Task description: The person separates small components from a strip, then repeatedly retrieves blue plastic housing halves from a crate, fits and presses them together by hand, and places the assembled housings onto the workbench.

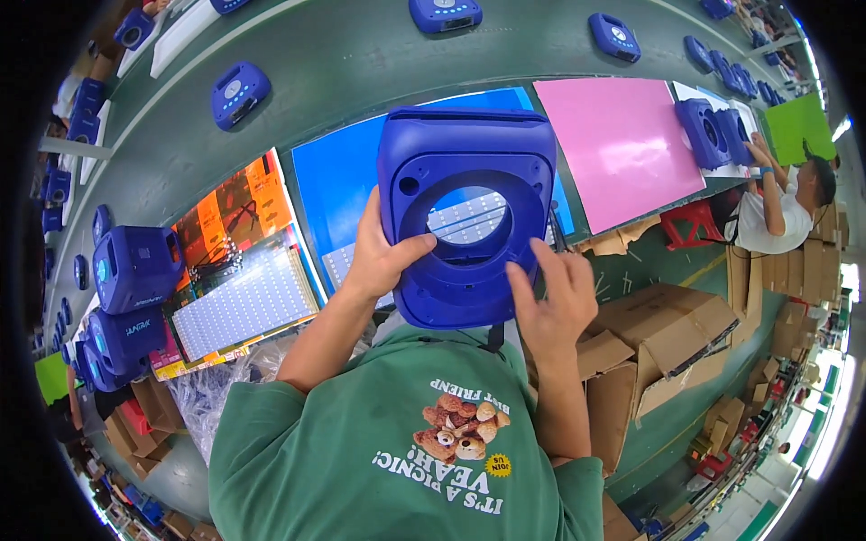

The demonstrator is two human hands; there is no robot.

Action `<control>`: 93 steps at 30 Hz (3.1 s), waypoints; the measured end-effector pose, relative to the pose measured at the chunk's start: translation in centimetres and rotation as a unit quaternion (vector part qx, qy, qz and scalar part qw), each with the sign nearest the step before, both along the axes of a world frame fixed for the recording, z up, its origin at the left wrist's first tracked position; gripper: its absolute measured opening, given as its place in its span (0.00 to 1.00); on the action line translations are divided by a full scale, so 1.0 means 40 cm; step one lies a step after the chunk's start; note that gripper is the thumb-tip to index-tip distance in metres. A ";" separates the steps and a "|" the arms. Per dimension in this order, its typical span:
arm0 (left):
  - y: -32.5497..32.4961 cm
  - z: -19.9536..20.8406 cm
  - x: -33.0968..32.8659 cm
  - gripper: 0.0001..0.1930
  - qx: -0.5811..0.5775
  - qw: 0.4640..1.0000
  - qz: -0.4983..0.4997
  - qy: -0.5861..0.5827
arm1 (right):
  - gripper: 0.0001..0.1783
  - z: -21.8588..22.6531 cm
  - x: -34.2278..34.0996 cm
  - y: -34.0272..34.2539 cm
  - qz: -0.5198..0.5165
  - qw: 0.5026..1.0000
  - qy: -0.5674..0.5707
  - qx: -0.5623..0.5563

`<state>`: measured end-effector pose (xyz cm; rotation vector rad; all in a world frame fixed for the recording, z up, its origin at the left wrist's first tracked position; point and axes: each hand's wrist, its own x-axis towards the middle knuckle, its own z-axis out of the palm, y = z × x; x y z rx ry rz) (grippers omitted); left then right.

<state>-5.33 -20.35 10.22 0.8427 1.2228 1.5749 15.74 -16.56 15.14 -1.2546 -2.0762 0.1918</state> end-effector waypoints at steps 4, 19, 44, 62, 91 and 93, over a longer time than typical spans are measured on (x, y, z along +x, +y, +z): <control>-0.008 0.041 0.007 0.41 0.018 0.992 0.029 0.120 | 0.13 -0.018 -0.016 0.015 0.025 0.992 -0.120 -0.002; -0.024 -0.019 -0.049 0.41 -0.029 0.999 0.023 0.017 | 0.06 0.071 0.408 0.163 -0.314 0.920 0.058 0.227; 0.053 -0.145 0.005 0.44 0.056 0.988 -0.128 -0.070 | 0.41 -0.204 0.047 0.063 0.094 0.846 0.372 -0.370; 0.030 -0.156 -0.039 0.35 -0.097 0.989 -0.111 -0.020 | 0.46 -0.233 0.063 0.058 0.149 0.668 0.478 -0.550; 0.034 0.067 -0.010 0.49 0.063 0.993 -0.100 0.015 | 0.50 -0.066 0.075 0.012 0.215 0.683 0.516 -0.471; 0.062 0.126 -0.009 0.51 0.148 0.987 -0.055 -0.006 | 0.53 -0.061 0.080 0.009 0.237 0.713 0.480 -0.453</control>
